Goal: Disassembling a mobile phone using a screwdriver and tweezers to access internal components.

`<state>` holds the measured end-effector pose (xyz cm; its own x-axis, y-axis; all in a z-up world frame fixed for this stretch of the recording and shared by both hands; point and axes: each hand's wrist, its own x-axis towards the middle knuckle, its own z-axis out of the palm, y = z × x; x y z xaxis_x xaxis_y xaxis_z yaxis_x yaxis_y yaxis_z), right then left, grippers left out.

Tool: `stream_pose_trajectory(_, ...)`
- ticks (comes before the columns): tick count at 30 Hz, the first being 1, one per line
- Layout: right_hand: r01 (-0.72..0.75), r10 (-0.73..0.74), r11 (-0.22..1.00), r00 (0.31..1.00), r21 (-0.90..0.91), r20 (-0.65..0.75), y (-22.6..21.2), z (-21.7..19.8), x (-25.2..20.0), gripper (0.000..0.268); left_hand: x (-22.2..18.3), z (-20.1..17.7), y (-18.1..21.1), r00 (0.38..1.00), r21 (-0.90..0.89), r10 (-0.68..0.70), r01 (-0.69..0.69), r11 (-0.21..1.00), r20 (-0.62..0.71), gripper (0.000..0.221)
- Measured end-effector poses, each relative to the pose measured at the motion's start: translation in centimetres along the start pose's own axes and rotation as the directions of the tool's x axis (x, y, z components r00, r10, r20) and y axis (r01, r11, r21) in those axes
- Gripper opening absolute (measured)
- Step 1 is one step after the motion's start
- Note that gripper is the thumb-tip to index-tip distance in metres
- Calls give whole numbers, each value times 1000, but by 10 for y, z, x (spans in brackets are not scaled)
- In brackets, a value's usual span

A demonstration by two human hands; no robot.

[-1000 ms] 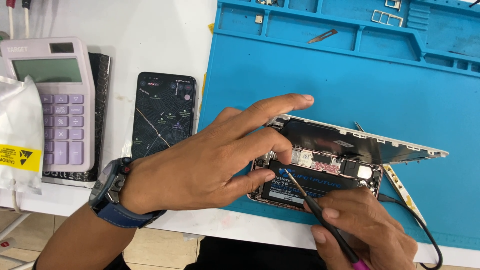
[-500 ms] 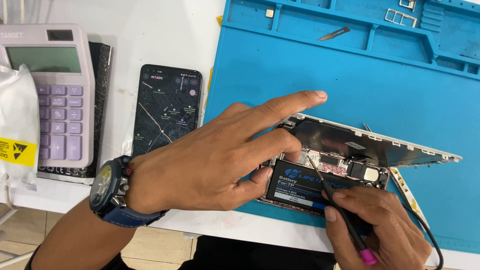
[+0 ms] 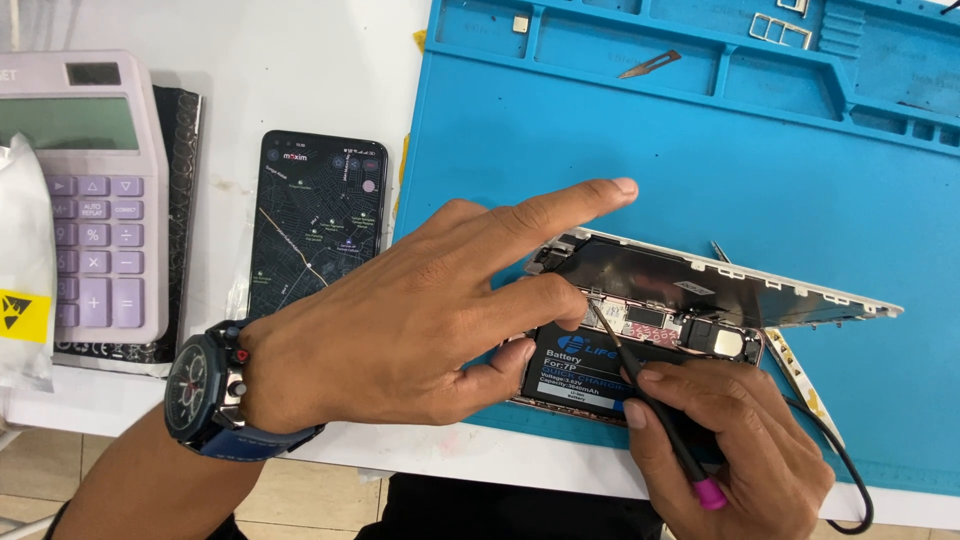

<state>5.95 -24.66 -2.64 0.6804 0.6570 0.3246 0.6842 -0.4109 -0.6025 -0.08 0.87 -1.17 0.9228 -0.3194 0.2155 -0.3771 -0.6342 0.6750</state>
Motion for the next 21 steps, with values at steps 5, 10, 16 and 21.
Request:
stream_pose_trajectory(5, -32, 32, 999, 999, -25, 16, -3, -1, 0, 13, 0, 0, 0, 1000, 2, -1, 1, 1000, 5, 19)
stream_pose_trajectory(10, -18, 19, 1000, 1000, -24, 4, 0, 1, -3, 12, 0, 0, 0, 1000, 26, 5, -5, 1000, 5, 17)
stream_pose_trajectory(16, -26, 26, 999, 1000, -20, 0, -2, 0, -3, 12, -2, 1, -1, 1000, 38, 21, -21, 999, -7, 15)
stream_pose_trajectory(21, -10, 10, 1000, 1000, 5, 0, -1, 0, -4, 12, -3, 1, -1, 1000, 51, 21, -21, 999, 0, 12)
